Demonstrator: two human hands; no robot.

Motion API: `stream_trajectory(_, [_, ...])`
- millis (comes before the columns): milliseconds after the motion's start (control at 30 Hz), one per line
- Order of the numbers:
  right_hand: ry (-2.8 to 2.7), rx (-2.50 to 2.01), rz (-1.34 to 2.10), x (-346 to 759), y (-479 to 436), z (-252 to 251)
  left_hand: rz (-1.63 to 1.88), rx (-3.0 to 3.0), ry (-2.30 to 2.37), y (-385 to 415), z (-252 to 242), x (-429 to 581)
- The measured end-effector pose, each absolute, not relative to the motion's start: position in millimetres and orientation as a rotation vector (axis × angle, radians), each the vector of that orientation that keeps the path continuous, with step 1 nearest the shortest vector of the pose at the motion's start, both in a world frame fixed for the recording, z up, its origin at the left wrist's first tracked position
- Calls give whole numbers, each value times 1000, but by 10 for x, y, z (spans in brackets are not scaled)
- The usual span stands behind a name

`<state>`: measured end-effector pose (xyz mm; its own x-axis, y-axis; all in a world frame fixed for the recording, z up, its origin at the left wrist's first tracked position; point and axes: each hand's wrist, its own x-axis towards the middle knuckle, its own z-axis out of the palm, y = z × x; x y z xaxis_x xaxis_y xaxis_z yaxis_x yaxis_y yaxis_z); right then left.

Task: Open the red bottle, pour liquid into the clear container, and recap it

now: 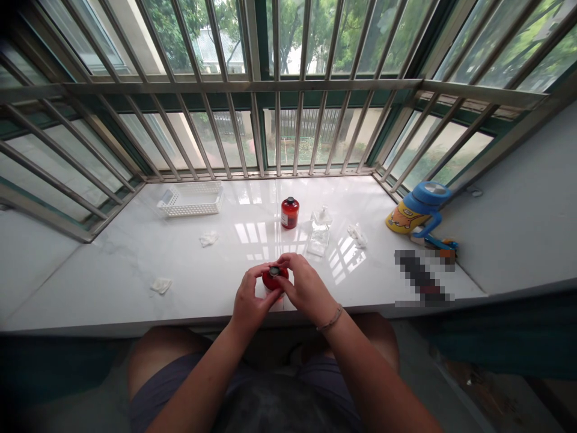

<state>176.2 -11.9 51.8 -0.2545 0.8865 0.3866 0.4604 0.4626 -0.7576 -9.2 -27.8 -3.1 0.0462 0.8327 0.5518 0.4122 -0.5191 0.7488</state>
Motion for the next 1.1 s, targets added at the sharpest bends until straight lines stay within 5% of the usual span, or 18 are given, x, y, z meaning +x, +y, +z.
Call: stream_trajectory(1100, [-1616, -1249, 625, 1661, -318, 452, 1463, 2014, 1245, -271, -65, -113])
